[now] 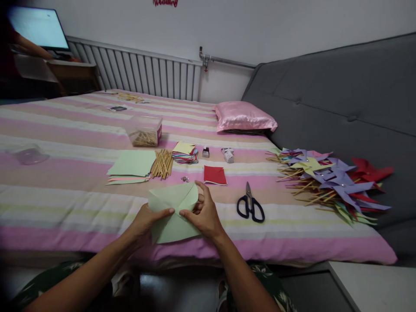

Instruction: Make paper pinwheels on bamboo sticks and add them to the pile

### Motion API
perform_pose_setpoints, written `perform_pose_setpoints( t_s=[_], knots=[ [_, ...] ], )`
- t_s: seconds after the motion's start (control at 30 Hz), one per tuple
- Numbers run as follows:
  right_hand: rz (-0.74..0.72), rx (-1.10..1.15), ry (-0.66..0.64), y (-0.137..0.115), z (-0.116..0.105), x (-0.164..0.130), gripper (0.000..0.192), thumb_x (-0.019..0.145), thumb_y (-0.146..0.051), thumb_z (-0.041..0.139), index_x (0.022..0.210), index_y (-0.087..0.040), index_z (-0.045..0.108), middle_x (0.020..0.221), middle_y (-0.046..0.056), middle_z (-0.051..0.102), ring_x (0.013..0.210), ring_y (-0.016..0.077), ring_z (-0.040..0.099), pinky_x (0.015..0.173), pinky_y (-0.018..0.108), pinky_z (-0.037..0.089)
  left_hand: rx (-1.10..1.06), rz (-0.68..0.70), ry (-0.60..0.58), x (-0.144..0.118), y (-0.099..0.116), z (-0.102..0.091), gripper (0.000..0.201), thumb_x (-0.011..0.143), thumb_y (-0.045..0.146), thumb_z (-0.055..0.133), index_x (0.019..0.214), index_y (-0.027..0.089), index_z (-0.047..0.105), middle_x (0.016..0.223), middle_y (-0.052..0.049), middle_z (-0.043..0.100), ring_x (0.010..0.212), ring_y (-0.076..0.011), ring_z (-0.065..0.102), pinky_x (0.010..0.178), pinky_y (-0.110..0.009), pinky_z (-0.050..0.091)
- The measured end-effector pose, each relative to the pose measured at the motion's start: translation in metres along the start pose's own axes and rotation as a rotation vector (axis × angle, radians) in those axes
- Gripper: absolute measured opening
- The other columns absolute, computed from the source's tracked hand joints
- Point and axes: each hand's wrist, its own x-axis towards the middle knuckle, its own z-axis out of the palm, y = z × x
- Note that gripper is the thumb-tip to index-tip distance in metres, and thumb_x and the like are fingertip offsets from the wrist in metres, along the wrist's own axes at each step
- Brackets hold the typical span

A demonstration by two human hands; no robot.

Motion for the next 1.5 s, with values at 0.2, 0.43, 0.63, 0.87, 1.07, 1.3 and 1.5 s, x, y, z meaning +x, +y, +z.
perform_pose_setpoints(
  t_s=[0.2,0.43,0.63,0.87,1.07,1.3,1.5],
  knots=[
    [0.106,0.102,0.066,0.007,0.004,0.004,0.087,0.058,-0.023,0.078,0.13,-0.021,0.029,0.086,0.004,0.068,0.074,0.0194,0.067,0.063,0.029,0.052,0.056,0.051,0.075,0.005,-0.009,-0.003,0.047,0.05,0.028,0.082,0.091,0.012,0.068,0.09,-0.011,0.073,0.075,-0.0238,0.066,0.065,-0.03,0.051],
    [0.103,0.071,0.118,0.005,0.003,0.004,0.071,0.062,-0.028,0.074,0.123,-0.017,0.039,0.075,0.002,0.07,0.063,0.0174,0.066,0.056,0.025,0.05,0.077,0.099,0.113,0.006,-0.011,-0.002,0.051,0.05,0.029,0.082,0.094,0.008,0.066,0.099,-0.017,0.07,0.08,-0.0257,0.066,0.068,-0.032,0.051],
    [0.053,-0.011,0.154,0.003,0.002,0.005,0.055,0.071,-0.034,0.066,0.118,-0.014,0.045,0.052,-0.006,0.061,0.043,0.0096,0.054,0.046,0.02,0.043,-0.021,0.086,0.078,0.004,-0.009,0.0,0.049,0.053,0.024,0.081,0.097,0.011,0.065,0.1,-0.015,0.07,0.079,-0.0245,0.066,0.07,-0.033,0.052],
    [-0.02,-0.046,0.256,0.0,0.001,0.005,0.048,0.077,-0.036,0.061,0.117,-0.015,0.046,0.071,0.004,0.069,0.062,0.0164,0.064,0.054,0.025,0.048,-0.152,0.018,0.082,0.001,-0.005,0.002,0.047,0.05,0.018,0.082,0.093,0.01,0.067,0.087,-0.013,0.073,0.065,-0.0217,0.067,0.06,-0.03,0.053],
    [-0.358,-0.354,0.472,-0.006,0.002,-0.006,0.024,0.078,-0.024,0.059,0.101,-0.018,0.056,0.069,0.0,0.062,0.062,0.0128,0.06,0.06,0.024,0.048,-0.307,-0.058,0.152,0.004,0.007,-0.004,0.047,0.05,0.012,0.08,0.094,0.011,0.066,0.078,-0.008,0.073,0.058,-0.021,0.066,0.056,-0.032,0.054],
    [-0.421,-0.567,-0.139,0.0,0.013,-0.018,0.039,0.075,-0.012,0.052,0.113,-0.022,0.057,0.064,-0.003,0.065,0.049,0.0089,0.056,0.054,0.019,0.046,-0.395,-0.115,0.224,0.011,0.023,-0.015,0.034,0.055,0.008,0.074,0.088,0.01,0.066,0.07,-0.006,0.072,0.052,-0.0206,0.065,0.052,-0.033,0.055],
    [-0.427,-0.635,-0.167,0.013,0.026,-0.015,0.044,0.077,-0.011,0.052,0.117,-0.028,0.059,0.096,-0.001,0.071,0.057,0.0099,0.059,0.06,0.021,0.048,-0.39,-0.178,0.168,0.01,0.02,-0.015,0.031,0.058,0.008,0.073,0.088,0.01,0.065,0.066,-0.007,0.071,0.051,-0.022,0.065,0.05,-0.034,0.055]
  ],
)
